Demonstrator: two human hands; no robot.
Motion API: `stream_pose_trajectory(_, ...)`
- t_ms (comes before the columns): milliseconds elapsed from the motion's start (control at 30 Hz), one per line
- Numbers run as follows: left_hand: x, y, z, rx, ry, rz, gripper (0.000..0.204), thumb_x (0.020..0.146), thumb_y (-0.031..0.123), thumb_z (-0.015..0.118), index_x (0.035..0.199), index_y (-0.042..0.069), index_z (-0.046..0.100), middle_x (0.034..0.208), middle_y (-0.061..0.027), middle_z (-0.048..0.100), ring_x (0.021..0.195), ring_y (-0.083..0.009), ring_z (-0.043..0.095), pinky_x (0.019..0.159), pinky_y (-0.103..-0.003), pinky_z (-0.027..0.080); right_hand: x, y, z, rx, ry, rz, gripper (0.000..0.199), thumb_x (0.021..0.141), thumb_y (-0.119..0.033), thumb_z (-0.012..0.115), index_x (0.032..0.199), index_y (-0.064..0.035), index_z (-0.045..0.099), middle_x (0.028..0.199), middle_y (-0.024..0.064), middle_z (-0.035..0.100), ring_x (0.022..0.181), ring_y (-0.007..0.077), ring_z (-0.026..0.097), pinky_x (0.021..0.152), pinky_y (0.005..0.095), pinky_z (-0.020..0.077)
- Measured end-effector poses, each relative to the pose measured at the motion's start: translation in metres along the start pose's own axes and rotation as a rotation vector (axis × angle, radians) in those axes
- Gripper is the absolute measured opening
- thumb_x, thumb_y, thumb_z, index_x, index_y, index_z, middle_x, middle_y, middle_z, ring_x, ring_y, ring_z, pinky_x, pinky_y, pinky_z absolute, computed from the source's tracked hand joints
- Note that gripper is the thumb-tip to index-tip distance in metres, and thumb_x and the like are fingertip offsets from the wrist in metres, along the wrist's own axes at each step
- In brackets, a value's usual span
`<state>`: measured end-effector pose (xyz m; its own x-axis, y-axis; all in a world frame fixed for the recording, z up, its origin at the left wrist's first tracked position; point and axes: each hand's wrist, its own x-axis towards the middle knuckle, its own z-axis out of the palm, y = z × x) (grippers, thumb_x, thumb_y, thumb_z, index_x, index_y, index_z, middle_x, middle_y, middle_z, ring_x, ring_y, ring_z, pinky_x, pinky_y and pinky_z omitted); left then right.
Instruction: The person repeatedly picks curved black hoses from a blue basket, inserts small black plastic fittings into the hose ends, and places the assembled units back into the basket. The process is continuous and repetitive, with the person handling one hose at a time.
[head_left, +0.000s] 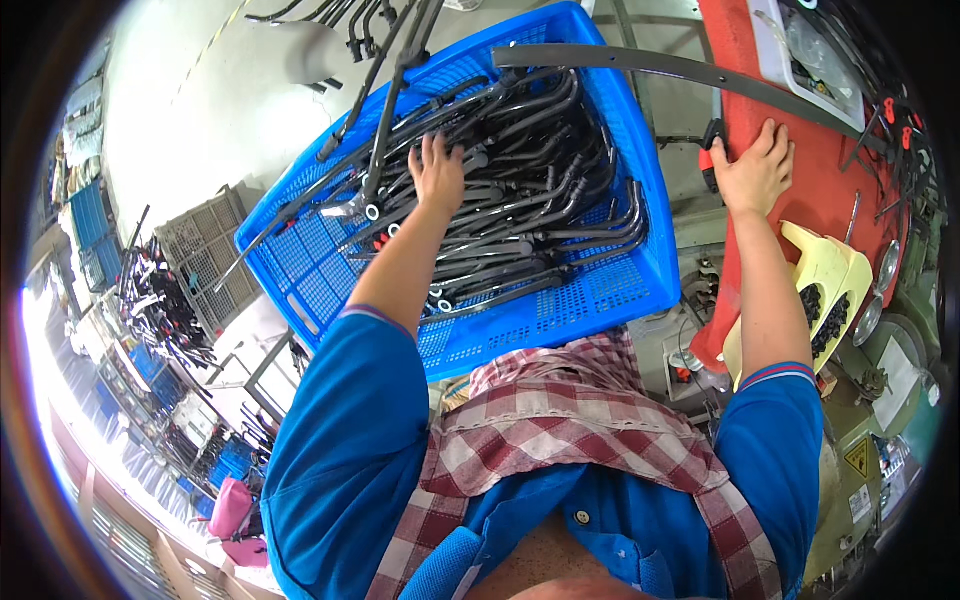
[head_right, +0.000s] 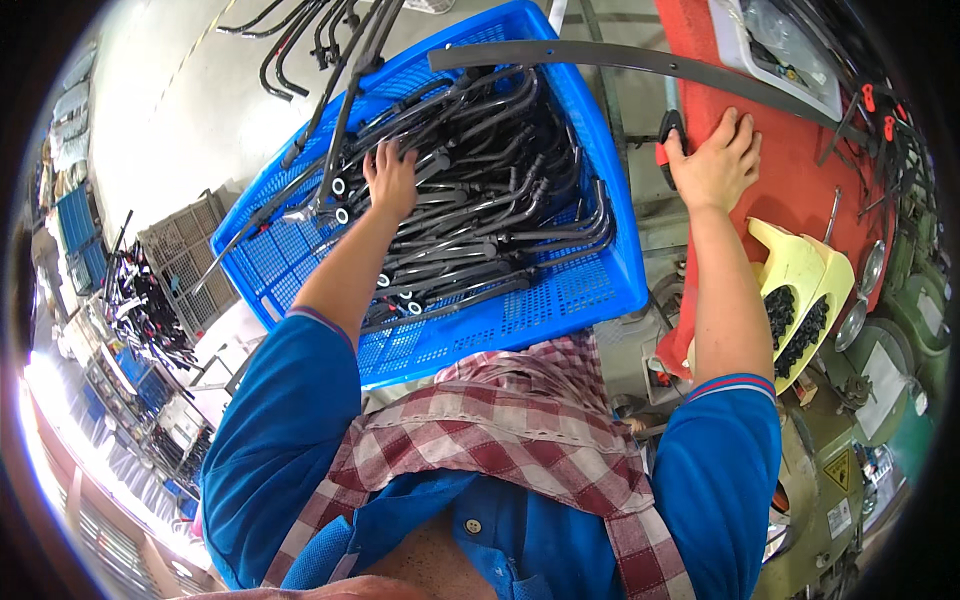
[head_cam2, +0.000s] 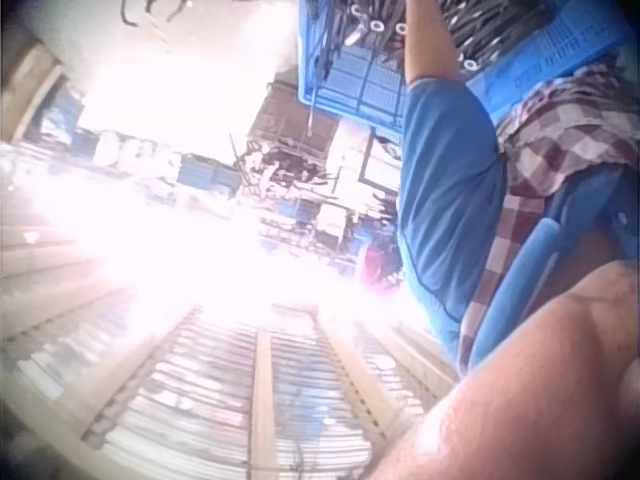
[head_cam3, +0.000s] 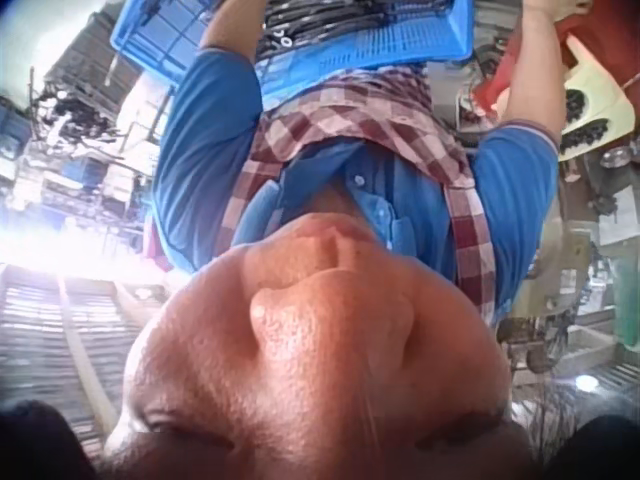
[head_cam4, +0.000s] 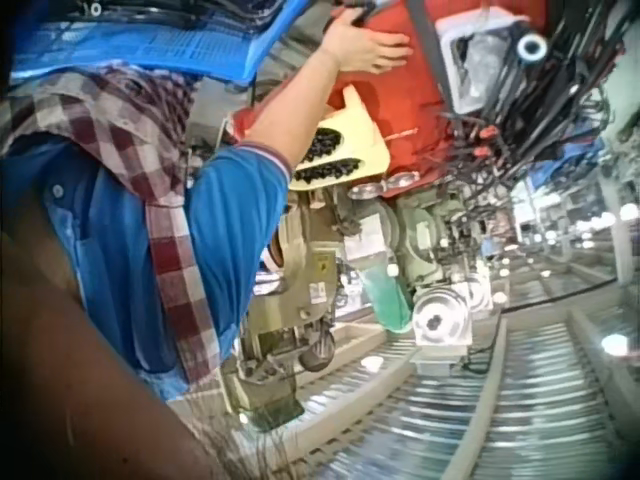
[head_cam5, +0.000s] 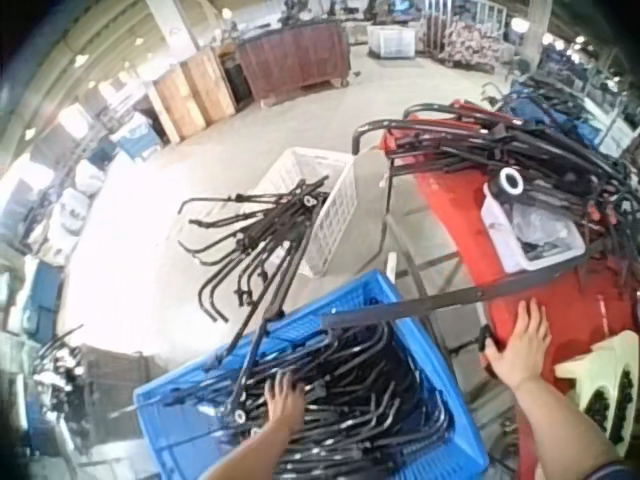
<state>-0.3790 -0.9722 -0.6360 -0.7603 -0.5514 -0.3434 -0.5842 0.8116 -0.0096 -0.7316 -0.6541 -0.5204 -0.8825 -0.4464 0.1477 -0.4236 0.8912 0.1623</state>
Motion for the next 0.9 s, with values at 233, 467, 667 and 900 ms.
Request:
stream_pose_trajectory(233,-0.078,-0.065,0.032,-0.149,0.003,-0.439,0.081,0.079,0.031,0.079,0.147,0.018,0.038,0.155,-0.0186,0.03,0.146,-0.0348,0.026,0.116,-0.053,0.021,-0.002,-0.003,0.001,-0.027,-0.033,0.023,0.091,0.081,-0.059,0.067,0.15,-0.0093,0.035,0.156,0.0165,0.032,0.143,0.0407,0.029,0.109,0.0611,0.0323)
stream_pose_trajectory(467,0.025,-0.12,-0.002,-0.43,0.112,-0.422,0.039,0.088,0.031,0.07,0.119,0.009,0.061,0.118,-0.0146,0.065,0.108,-0.0352,0.063,0.094,-0.048,0.048,-0.004,-0.005,0.005,-0.003,-0.006,-0.002,0.091,0.081,-0.06,0.067,0.149,-0.0097,0.036,0.155,0.0167,0.033,0.143,0.0406,0.029,0.108,0.0624,0.0319)
stream_pose_trajectory(667,0.048,-0.004,0.02,-0.648,-0.024,-0.191,0.022,0.088,0.025,0.069,0.104,0.01,0.069,0.105,-0.0171,0.071,0.098,-0.0359,0.068,0.087,-0.044,0.054,-0.005,0.001,0.013,-0.009,0.006,0.015,0.092,0.081,-0.062,0.067,0.149,-0.0093,0.036,0.155,0.0174,0.034,0.142,0.0408,0.03,0.108,0.0635,0.0319)
stream_pose_trajectory(900,-0.037,0.113,0.156,-0.372,-0.752,0.241,0.067,0.082,0.039,0.077,0.137,0.009,0.053,0.13,-0.0186,0.06,0.118,-0.0354,0.06,0.097,-0.044,0.05,-0.003,0.008,0.035,0.001,0.105,-0.084,0.093,0.079,-0.066,0.067,0.146,-0.0077,0.04,0.151,0.0176,0.038,0.138,0.0425,0.036,0.104,0.0631,0.036)
